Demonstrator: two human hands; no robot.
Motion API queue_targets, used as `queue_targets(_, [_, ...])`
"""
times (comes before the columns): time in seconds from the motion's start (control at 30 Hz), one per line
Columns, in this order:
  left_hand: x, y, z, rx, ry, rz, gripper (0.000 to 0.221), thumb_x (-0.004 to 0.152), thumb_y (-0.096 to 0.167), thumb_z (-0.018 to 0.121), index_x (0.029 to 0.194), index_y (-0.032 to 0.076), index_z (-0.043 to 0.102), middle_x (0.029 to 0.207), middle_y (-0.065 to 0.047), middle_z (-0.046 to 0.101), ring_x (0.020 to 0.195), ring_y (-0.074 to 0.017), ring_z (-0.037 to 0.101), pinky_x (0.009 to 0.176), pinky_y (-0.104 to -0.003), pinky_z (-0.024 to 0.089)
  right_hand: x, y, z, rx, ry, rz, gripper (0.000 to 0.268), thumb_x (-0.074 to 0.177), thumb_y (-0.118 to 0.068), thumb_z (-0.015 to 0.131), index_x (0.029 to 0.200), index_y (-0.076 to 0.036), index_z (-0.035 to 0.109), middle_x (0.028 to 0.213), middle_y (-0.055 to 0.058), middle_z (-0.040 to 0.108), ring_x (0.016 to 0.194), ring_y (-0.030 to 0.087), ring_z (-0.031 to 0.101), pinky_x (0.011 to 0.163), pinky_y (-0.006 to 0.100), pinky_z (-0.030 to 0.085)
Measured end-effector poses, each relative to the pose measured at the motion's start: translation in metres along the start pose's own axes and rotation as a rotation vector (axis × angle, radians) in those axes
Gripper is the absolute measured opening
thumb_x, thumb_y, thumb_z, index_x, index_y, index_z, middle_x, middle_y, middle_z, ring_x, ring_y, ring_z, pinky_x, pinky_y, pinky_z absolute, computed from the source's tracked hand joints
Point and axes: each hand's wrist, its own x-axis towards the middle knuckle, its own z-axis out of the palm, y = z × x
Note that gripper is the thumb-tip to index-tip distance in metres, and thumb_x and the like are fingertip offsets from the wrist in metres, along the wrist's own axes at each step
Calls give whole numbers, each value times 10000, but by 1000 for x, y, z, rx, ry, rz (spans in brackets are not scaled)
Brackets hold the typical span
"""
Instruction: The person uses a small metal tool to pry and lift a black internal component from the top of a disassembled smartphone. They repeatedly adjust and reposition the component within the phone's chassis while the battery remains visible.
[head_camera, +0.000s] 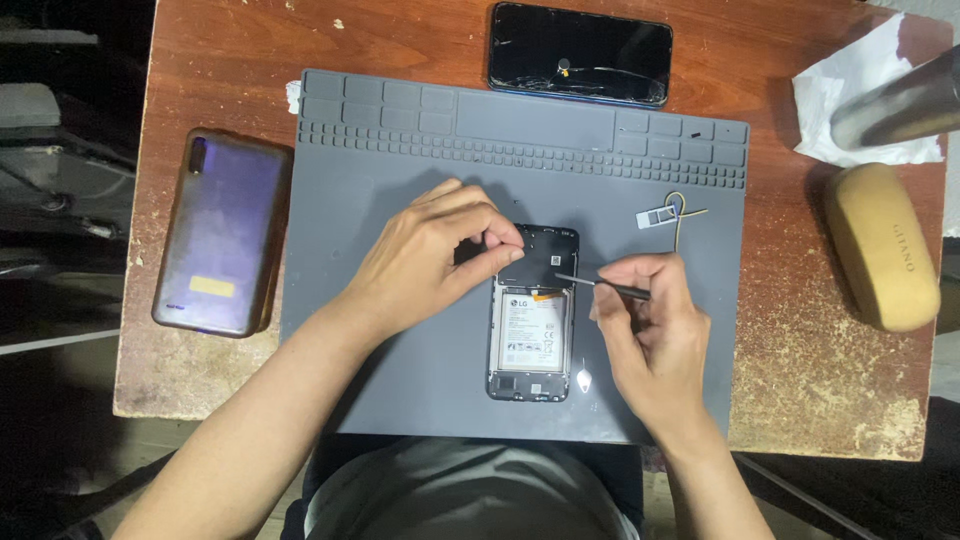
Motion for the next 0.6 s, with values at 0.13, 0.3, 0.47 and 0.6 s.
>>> queue_targets(0.13, [-1,0,0,-8,0,2,75,941,155,751,906,113,699,821,-36,647,788,-230,627,751,-369,519,3,-8,4,22,-11,-36,33,951,-5,664,972,16,680,660,117,742,517,187,713,459,263,513])
queue_targets(0.3, [-1,-1,0,-10,-2,10,88,937,149,757,896,109,691,814,-39,644,783,-228,624,746,-368,520,2,-4,8,135,6,-18,83,907,24,689,954,3,754,668,123,752,549,161,715,472,249,535])
queue_targets(0.47, [-1,-4,0,-8,-12,-4,98,938,164,758,888,116,689,809,-32,642,786,-219,624,757,-362,519,-2,10,13,154,50,-52,99,884,46,695,982,40,676,655,140,721,522,157,675,457,241,508])
queue_targets(0.6, [-2,-3,-1,-4,-18,-12,97,939,164,756,889,115,689,812,-29,642,789,-212,624,755,-359,518,-1,9,13,206,57,-51,51,920,32,687,950,36,729,681,142,732,558,129,674,476,227,519])
